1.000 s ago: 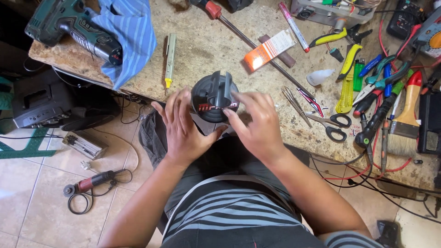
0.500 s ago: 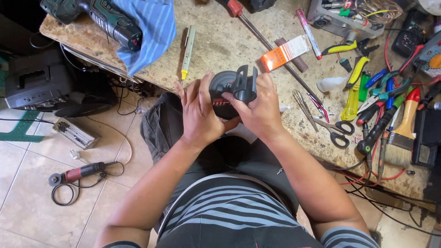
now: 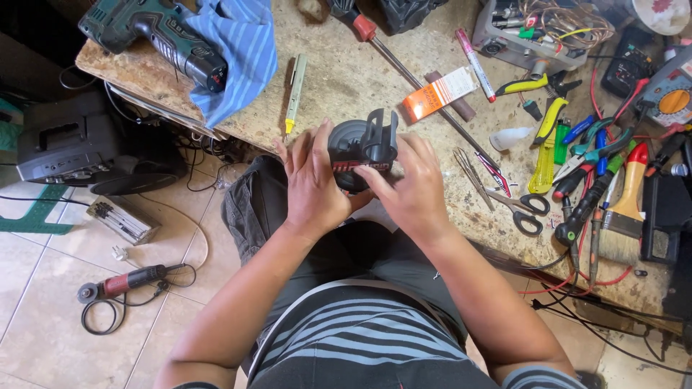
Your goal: Applying glue to a plastic base and attaching a mounting arm to complete the assembly of a device component.
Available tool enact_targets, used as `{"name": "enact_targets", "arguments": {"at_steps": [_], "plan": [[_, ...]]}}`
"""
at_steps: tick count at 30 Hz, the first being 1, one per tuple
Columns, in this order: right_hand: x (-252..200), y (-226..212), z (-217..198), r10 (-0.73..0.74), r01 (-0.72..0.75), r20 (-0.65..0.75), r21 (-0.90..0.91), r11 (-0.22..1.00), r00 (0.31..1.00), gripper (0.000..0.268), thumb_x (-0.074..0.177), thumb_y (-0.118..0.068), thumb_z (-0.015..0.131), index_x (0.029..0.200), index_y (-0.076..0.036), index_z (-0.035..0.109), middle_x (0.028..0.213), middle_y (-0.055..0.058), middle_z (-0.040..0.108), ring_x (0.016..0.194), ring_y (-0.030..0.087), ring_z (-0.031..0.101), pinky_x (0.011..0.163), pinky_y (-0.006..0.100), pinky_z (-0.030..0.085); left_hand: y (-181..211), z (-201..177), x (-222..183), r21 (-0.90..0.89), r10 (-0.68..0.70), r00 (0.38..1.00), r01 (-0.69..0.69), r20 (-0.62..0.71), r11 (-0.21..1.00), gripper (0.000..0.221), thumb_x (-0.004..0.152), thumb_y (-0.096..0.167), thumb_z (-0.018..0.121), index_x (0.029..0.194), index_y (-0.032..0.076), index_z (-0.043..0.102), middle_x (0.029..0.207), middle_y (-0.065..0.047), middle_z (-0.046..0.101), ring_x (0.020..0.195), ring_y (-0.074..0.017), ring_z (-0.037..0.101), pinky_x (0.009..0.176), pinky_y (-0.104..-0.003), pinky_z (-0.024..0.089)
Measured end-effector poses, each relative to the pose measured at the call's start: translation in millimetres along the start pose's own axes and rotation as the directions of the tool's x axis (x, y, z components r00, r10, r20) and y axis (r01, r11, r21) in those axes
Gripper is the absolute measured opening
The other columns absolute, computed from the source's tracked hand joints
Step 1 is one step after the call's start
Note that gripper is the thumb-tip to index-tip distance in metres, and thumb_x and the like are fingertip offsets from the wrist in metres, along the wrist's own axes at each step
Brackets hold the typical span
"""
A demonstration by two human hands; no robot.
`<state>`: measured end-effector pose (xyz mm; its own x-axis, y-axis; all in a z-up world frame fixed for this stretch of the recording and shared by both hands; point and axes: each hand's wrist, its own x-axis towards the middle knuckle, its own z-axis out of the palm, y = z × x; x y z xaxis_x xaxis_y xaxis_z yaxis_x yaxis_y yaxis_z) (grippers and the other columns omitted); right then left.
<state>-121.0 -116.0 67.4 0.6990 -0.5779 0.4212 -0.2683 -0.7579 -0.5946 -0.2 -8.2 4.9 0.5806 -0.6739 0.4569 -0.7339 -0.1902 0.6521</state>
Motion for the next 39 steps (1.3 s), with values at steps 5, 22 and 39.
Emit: {"name": "enact_targets", "arguments": {"at_steps": [5,22,39], "plan": [[-55,-4,-29,0.083,-0.083,0.001,0.026,0.996,0.997,0.022,0.092,-0.017,0.081,0.112,-0.012,0.075,0.099,0.003,0.073,0.084,0.021,0.073,0.077,0.034,0.058,-6,-25,26,-0.201,0.164,0.985,-0.152,0.047,0.968,0.089,0.07,0.029,0.095,0.145,0.006,0.052,0.137,-0.017,0.062,0.131,-0.0405,0.053,0.12,-0.062,0.023],[-46,128,-127,0.308,-0.336,-0.269,-0.062,0.94,0.912,0.046,0.081,0.003,0.088,0.122,0.009,0.068,0.1,0.026,0.068,0.076,0.035,0.071,0.067,0.041,0.059,24,-37,69,-0.229,0.245,0.929,-0.184,0.276,0.956,0.028,0.075,-0.005,0.086,0.099,0.003,0.074,0.087,-0.011,0.07,0.083,-0.0357,0.069,0.083,-0.044,0.054],[-36,179,-106,0.476,-0.505,-0.186,-0.162,0.848,0.86,0.022,0.089,-0.018,0.089,0.104,-0.008,0.076,0.091,0.009,0.069,0.075,0.021,0.071,0.069,0.031,0.056,42,-37,83,-0.373,0.291,0.884,-0.148,0.366,0.916,0.018,0.089,0.004,0.079,0.104,0.0,0.071,0.087,-0.018,0.071,0.086,-0.0433,0.072,0.085,-0.048,0.058]]}}
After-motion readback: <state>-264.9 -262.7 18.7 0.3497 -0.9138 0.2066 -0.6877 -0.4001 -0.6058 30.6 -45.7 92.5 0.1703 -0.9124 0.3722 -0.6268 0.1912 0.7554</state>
